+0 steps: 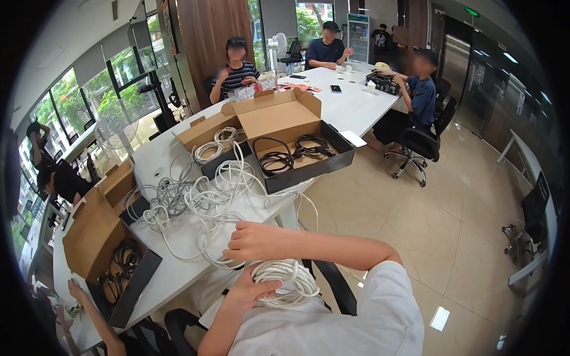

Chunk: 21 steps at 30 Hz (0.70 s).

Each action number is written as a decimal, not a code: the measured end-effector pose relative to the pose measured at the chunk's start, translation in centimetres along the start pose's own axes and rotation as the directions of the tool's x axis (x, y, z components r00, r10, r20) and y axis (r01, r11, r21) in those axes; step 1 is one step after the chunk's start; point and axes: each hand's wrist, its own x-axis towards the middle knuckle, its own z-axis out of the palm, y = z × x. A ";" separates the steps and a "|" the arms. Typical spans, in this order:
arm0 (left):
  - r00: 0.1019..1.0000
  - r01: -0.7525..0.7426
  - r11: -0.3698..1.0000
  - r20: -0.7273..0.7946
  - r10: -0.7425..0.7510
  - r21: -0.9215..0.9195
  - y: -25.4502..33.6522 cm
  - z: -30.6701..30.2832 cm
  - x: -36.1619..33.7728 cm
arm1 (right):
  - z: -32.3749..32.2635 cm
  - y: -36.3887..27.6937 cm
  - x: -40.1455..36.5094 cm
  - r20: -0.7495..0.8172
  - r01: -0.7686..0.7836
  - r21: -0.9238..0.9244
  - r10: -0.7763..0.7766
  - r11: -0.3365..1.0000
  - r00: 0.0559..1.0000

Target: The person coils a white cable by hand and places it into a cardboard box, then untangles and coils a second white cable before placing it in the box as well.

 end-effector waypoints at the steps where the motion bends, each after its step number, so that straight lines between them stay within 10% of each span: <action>1: 1.000 -0.011 1.000 0.005 0.011 0.010 -0.1 -0.2 0.0 | 0.0 0.3 0.1 0.005 0.013 0.041 -0.013 0.999 1.000; 5: 0.994 -0.035 0.998 -0.097 0.039 0.044 0.3 0.0 0.0 | -0.1 2.4 0.2 0.272 -0.134 0.253 0.062 0.958 0.960; 11: 0.954 -0.154 0.974 -0.232 0.191 0.168 0.0 -0.5 0.6 | -2.1 3.3 -0.9 0.339 -0.397 0.815 0.208 0.422 0.918; 21: 0.861 -0.439 0.884 -0.206 0.466 0.162 0.7 -0.8 0.4 | -1.6 0.5 -0.5 0.252 -0.325 0.925 0.322 0.198 0.912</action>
